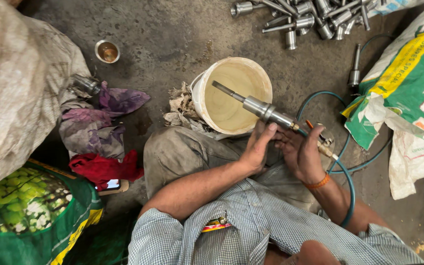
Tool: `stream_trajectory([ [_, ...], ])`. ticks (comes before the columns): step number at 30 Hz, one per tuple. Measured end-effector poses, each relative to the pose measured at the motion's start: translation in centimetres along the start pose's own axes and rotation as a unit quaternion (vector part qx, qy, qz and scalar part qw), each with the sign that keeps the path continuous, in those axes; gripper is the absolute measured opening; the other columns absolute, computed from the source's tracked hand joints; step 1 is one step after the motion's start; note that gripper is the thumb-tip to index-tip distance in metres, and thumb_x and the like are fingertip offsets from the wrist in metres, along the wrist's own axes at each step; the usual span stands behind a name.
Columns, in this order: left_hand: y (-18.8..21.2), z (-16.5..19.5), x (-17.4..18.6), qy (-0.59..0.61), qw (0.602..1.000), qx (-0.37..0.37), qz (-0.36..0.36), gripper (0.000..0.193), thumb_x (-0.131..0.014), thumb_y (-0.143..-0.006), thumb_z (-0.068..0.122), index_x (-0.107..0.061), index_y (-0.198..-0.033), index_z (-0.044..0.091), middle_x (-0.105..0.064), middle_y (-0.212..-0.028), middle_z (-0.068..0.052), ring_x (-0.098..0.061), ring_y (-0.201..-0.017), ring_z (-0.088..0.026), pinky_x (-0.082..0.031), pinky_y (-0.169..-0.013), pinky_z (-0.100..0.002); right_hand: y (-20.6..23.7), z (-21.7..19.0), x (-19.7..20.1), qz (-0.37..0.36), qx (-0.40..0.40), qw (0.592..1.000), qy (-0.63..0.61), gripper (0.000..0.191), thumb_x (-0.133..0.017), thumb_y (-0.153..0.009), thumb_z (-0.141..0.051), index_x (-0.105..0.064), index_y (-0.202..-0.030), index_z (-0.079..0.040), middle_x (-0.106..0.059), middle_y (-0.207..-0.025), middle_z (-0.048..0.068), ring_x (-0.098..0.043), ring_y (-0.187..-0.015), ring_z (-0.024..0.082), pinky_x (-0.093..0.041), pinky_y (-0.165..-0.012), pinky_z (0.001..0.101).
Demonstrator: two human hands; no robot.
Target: The person sits on the floor and repeatedly cleans cylindrical metal parts. They pick up a part, insert it into a handheld pneumatic tool, and spray it with liquid from a bucket. The cleaned parts are placed into a green crate.
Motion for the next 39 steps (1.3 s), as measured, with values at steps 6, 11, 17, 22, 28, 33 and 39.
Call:
stream_trajectory([
  [6, -0.6, 0.6, 0.3, 0.019, 1.000, -0.015, 0.001, 0.050, -0.058, -0.105, 0.038, -0.041, -0.138, 0.006, -0.061, -0.116, -0.009, -0.062, -0.099, -0.017, -0.049, -0.080, -0.030, -0.6, -1.6, -1.6, -0.017, 0.025, 0.999, 0.036, 0.099, -0.031, -0.093, -0.082, -0.046, -0.153, -0.005, -0.064, -0.131, 0.012, -0.063, -0.113, 0.021, -0.049, -0.095, 0.0369],
  [11, -1.0, 1.4, 0.6, 0.020, 0.999, -0.027, 0.023, 0.054, -0.058, -0.103, 0.039, -0.039, -0.145, 0.011, -0.060, -0.113, -0.006, -0.062, -0.095, -0.014, -0.049, -0.079, -0.028, -1.5, -2.2, -2.8, -0.017, 0.023, 0.998, 0.052, 0.097, -0.032, -0.094, -0.080, -0.044, -0.154, -0.004, -0.064, -0.134, 0.012, -0.063, -0.114, 0.020, -0.049, -0.095, 0.0365],
  [17, -1.5, 1.6, 1.2, 0.042, 0.998, -0.035, 0.033, 0.048, -0.060, -0.105, 0.037, -0.041, -0.139, 0.009, -0.061, -0.113, -0.007, -0.063, -0.094, -0.013, -0.050, -0.080, -0.029, -2.4, -2.3, -3.8, -0.045, 0.029, 0.995, 0.082, 0.093, -0.034, -0.095, -0.076, -0.042, -0.154, -0.004, -0.063, -0.137, 0.011, -0.064, -0.114, 0.020, -0.049, -0.094, 0.0358],
  [22, -1.8, 1.4, 2.1, 0.040, 0.997, -0.038, 0.061, 0.045, -0.060, -0.104, 0.036, -0.044, -0.137, 0.010, -0.059, -0.115, -0.004, -0.060, -0.095, -0.011, -0.049, -0.080, -0.027, -3.1, -2.1, -3.9, -0.046, 0.033, 0.995, 0.081, 0.088, -0.035, -0.100, -0.071, -0.042, -0.155, -0.003, -0.064, -0.132, 0.011, -0.064, -0.110, 0.020, -0.051, -0.093, 0.0358],
  [28, -1.9, 1.7, 2.3, 0.040, 0.996, -0.052, 0.063, 0.043, -0.060, -0.106, 0.036, -0.045, -0.134, 0.008, -0.057, -0.116, -0.003, -0.057, -0.098, -0.010, -0.047, -0.079, -0.026, -3.3, -2.1, -4.2, -0.042, 0.032, 0.995, 0.086, 0.086, -0.035, -0.101, -0.069, -0.042, -0.155, -0.002, -0.065, -0.131, 0.012, -0.065, -0.109, 0.019, -0.051, -0.092, 0.0348],
  [33, -1.8, 2.0, 2.2, 0.026, 0.996, -0.051, 0.069, 0.045, -0.060, -0.103, 0.038, -0.045, -0.135, 0.010, -0.057, -0.117, -0.003, -0.056, -0.100, -0.010, -0.047, -0.082, -0.025, -3.4, -2.3, -4.5, -0.041, 0.031, 0.994, 0.098, 0.087, -0.035, -0.100, -0.069, -0.041, -0.155, -0.002, -0.065, -0.132, 0.011, -0.065, -0.109, 0.018, -0.052, -0.091, 0.0339],
  [39, -1.8, 2.1, 2.2, 0.022, 0.996, -0.055, 0.069, 0.043, -0.059, -0.104, 0.037, -0.046, -0.133, 0.008, -0.054, -0.119, -0.003, -0.053, -0.105, -0.011, -0.045, -0.085, -0.027, -3.5, -2.2, -4.6, -0.047, 0.035, 0.993, 0.104, 0.088, -0.035, -0.101, -0.069, -0.040, -0.156, -0.001, -0.064, -0.133, 0.011, -0.065, -0.109, 0.017, -0.052, -0.092, 0.0332],
])
Point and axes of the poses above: each hand's wrist, its own y-axis away from the middle knuckle, its own x-axis out of the back of the hand, z = x × y, the point moved 9 cm from there along -y, towards the middle knuckle
